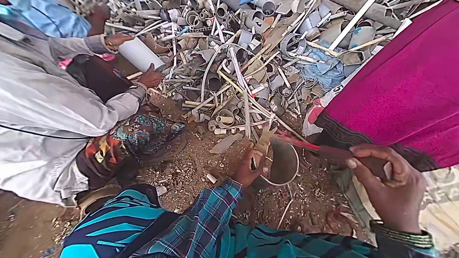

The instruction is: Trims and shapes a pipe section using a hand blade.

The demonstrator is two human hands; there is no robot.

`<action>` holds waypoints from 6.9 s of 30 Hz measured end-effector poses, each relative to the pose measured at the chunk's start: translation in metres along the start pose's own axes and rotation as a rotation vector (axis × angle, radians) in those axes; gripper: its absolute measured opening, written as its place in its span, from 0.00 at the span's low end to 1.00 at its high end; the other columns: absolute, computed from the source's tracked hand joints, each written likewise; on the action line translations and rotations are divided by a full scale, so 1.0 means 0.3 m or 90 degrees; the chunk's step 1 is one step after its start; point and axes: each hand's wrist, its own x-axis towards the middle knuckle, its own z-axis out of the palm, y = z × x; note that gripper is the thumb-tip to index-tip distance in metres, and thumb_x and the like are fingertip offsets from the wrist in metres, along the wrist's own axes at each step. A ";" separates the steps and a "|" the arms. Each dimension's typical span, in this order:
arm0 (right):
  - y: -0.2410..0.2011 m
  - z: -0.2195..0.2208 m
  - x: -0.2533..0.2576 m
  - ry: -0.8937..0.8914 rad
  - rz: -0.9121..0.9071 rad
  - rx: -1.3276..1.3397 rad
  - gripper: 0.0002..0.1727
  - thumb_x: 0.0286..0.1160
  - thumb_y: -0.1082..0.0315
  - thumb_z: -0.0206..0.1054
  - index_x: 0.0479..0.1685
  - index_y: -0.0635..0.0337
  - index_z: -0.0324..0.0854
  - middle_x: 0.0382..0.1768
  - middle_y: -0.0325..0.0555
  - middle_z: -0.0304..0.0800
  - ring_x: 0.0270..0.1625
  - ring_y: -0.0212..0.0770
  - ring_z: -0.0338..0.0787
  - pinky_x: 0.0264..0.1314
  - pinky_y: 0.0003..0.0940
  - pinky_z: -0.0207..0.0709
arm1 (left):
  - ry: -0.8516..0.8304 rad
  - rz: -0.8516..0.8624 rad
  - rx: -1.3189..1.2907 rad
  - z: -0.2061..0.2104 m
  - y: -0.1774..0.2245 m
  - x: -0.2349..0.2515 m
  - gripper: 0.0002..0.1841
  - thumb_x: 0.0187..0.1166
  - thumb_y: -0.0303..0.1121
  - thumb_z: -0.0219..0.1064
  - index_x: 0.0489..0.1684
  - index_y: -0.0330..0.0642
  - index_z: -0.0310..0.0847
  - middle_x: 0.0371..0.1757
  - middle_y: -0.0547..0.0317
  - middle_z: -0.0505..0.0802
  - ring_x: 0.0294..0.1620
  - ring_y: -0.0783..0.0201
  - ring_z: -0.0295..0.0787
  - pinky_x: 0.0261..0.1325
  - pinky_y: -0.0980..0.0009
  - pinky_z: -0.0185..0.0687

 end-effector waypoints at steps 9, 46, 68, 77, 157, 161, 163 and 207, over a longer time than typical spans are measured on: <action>-0.017 0.147 0.044 -0.172 -0.210 -0.173 0.15 0.74 0.62 0.68 0.45 0.66 0.89 0.42 0.57 0.98 0.41 0.54 0.97 0.44 0.42 0.88 | 0.028 0.015 -0.021 -0.019 -0.026 0.018 0.28 0.68 0.25 0.74 0.66 0.18 0.72 0.84 0.19 0.63 0.90 0.37 0.55 0.88 0.52 0.53; -0.065 0.249 0.061 -0.239 0.000 -0.289 0.14 0.73 0.68 0.73 0.46 0.74 0.84 0.32 0.68 0.90 0.35 0.70 0.93 0.37 0.64 0.82 | 0.018 0.037 -0.033 0.011 -0.038 0.002 0.28 0.65 0.26 0.76 0.63 0.18 0.73 0.87 0.18 0.55 0.93 0.38 0.48 0.91 0.55 0.48; 0.007 0.160 0.128 -0.691 0.182 -0.096 0.15 0.77 0.69 0.72 0.58 0.65 0.82 0.48 0.56 0.90 0.50 0.50 0.89 0.58 0.51 0.77 | 0.041 0.005 -0.073 0.018 -0.031 -0.008 0.30 0.65 0.13 0.60 0.72 0.14 0.63 0.88 0.18 0.52 0.93 0.38 0.44 0.91 0.55 0.44; -0.010 0.163 0.130 -0.470 0.088 -0.023 0.14 0.67 0.63 0.78 0.47 0.62 0.87 0.32 0.46 0.91 0.36 0.39 0.89 0.43 0.43 0.80 | 0.098 0.000 -0.101 0.026 -0.038 0.004 0.33 0.59 0.10 0.58 0.74 0.13 0.61 0.87 0.18 0.54 0.91 0.38 0.48 0.90 0.55 0.46; 0.064 0.445 -0.264 -0.475 0.520 0.040 0.21 0.88 0.65 0.60 0.71 0.72 0.77 0.55 0.66 0.90 0.51 0.53 0.94 0.62 0.46 0.83 | 0.228 0.083 -0.107 0.113 -0.102 -0.101 0.20 0.82 0.20 0.49 0.65 0.12 0.75 0.71 0.22 0.82 0.80 0.42 0.76 0.84 0.60 0.64; 0.004 0.405 -0.197 -0.274 0.354 0.004 0.17 0.81 0.64 0.62 0.51 0.73 0.85 0.30 0.58 0.90 0.28 0.48 0.90 0.39 0.46 0.84 | 0.241 0.095 -0.135 0.121 -0.119 -0.098 0.19 0.83 0.20 0.50 0.64 0.11 0.75 0.69 0.23 0.83 0.77 0.45 0.79 0.82 0.62 0.67; 0.022 0.414 -0.202 -0.332 0.350 -0.026 0.19 0.83 0.63 0.62 0.54 0.74 0.85 0.34 0.62 0.90 0.35 0.55 0.92 0.46 0.53 0.84 | 0.240 0.085 -0.130 0.124 -0.116 -0.102 0.19 0.83 0.20 0.50 0.63 0.11 0.76 0.69 0.23 0.83 0.77 0.45 0.78 0.82 0.61 0.67; 0.108 0.550 -0.226 -0.813 0.392 -0.198 0.23 0.92 0.63 0.54 0.73 0.74 0.72 0.69 0.74 0.81 0.75 0.69 0.80 0.77 0.62 0.69 | 0.210 0.101 -0.094 0.137 -0.094 -0.121 0.20 0.81 0.19 0.48 0.63 0.12 0.77 0.71 0.22 0.82 0.79 0.41 0.76 0.84 0.60 0.66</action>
